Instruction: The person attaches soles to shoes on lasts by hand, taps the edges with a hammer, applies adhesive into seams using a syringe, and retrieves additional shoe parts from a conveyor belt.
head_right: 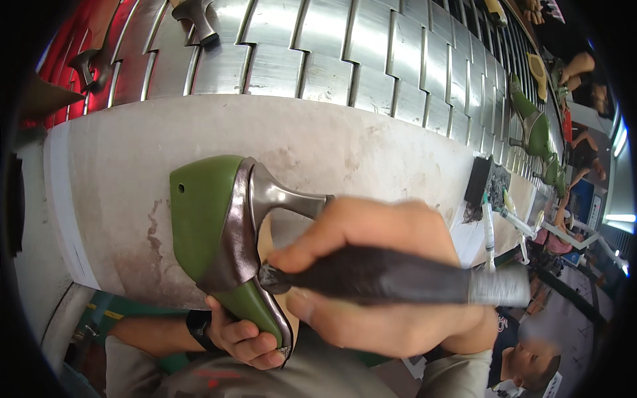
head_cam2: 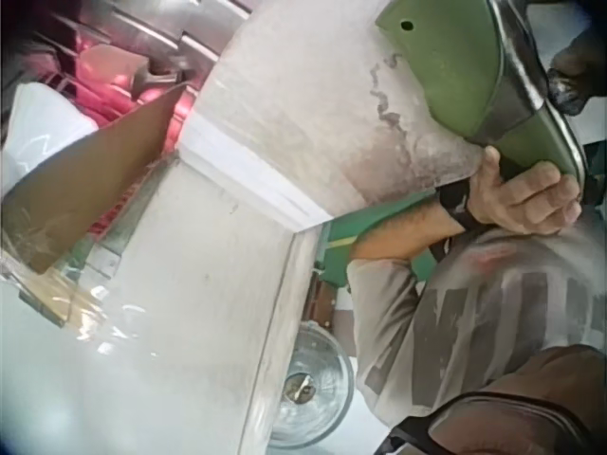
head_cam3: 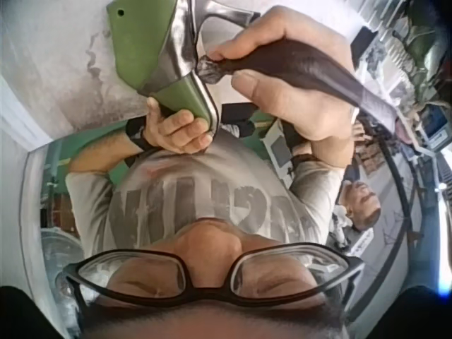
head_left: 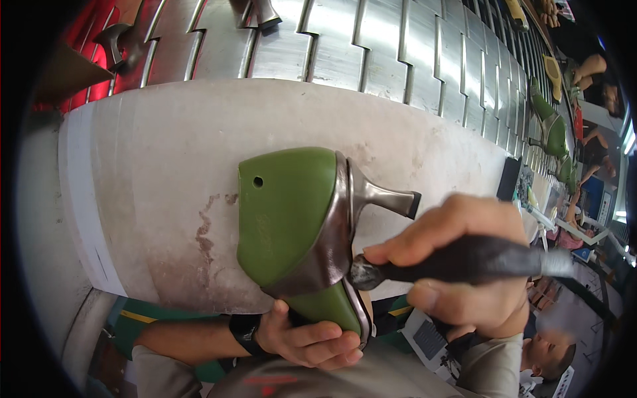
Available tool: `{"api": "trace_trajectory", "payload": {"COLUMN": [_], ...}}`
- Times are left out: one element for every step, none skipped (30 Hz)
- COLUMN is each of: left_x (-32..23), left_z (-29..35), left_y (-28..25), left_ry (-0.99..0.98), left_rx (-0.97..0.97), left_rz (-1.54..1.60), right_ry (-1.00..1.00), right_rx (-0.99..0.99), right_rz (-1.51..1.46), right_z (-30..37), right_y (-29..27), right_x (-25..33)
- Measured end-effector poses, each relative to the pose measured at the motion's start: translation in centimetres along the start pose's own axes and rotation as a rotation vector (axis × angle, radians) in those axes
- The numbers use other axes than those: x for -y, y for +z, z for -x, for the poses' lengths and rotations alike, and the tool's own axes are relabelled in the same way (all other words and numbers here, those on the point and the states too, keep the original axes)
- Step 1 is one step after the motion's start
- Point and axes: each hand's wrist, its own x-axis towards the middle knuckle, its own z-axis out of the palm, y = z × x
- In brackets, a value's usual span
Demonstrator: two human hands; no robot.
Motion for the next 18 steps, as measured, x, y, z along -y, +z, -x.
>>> {"api": "trace_trajectory", "payload": {"left_x": [0.1,0.1,0.2,0.2,0.2,0.2,0.2,0.2,0.2,0.2,0.2,0.2,0.3,0.2,0.1,0.0,0.2,0.5], "left_z": [0.0,0.1,0.1,0.0,0.0,0.1,0.2,0.2,0.3,0.3,0.3,0.2,0.1,0.1,0.1,0.2,0.3,0.6], "left_y": [0.0,0.0,-0.1,-0.2,-0.3,-0.4,-0.5,-0.5,-0.5,-0.6,-0.8,-0.8,-0.7,-0.8,-0.9,-0.9,-1.2,-1.1], "left_ry": [0.008,-0.001,-0.010,-0.008,-0.005,-0.003,-0.004,-0.002,-0.002,-0.002,0.004,0.011,0.013,0.012,0.014,0.017,0.000,-0.009], "left_rx": [0.003,0.011,0.017,0.015,0.025,0.034,0.031,0.028,0.026,0.019,0.024,0.028,0.020,0.022,0.024,0.022,0.029,0.019], "left_rz": [-0.001,-0.003,-0.005,-0.013,-0.010,-0.007,-0.009,0.009,0.026,0.027,0.044,0.062,0.063,0.069,0.075,0.079,0.062,0.077], "right_ry": [-0.003,-0.006,0.033,0.070,-0.144,-0.149,-0.195,-0.240,-0.230,-0.231,-0.266,-0.301,-0.368,-0.385,-0.258,-0.129,-0.103,-0.068], "right_rx": [0.030,0.059,0.021,-0.010,0.097,0.104,0.036,-0.035,-0.050,-0.050,-0.103,-0.156,-0.125,-0.115,-0.138,-0.169,-0.107,-0.076], "right_rz": [0.020,0.041,0.000,-0.036,-0.031,-0.028,-0.088,-0.144,-0.202,-0.195,-0.209,-0.223,-0.087,-0.075,-0.038,0.003,0.076,0.165], "right_z": [-0.6,-0.8,-0.2,0.4,0.8,1.2,1.7,2.2,2.8,2.9,2.7,2.7,2.3,1.7,0.8,0.1,-0.9,-1.3], "right_y": [-0.3,-0.3,0.0,0.4,-0.2,0.0,0.5,1.1,1.6,2.0,2.6,2.8,2.3,2.2,2.1,2.1,2.1,2.0], "right_x": [0.2,0.2,0.1,-0.1,-1.9,-3.0,-3.9,-4.4,-4.6,-4.7,-4.8,-4.8,-4.5,-3.8,-2.3,-0.6,0.8,1.7]}}
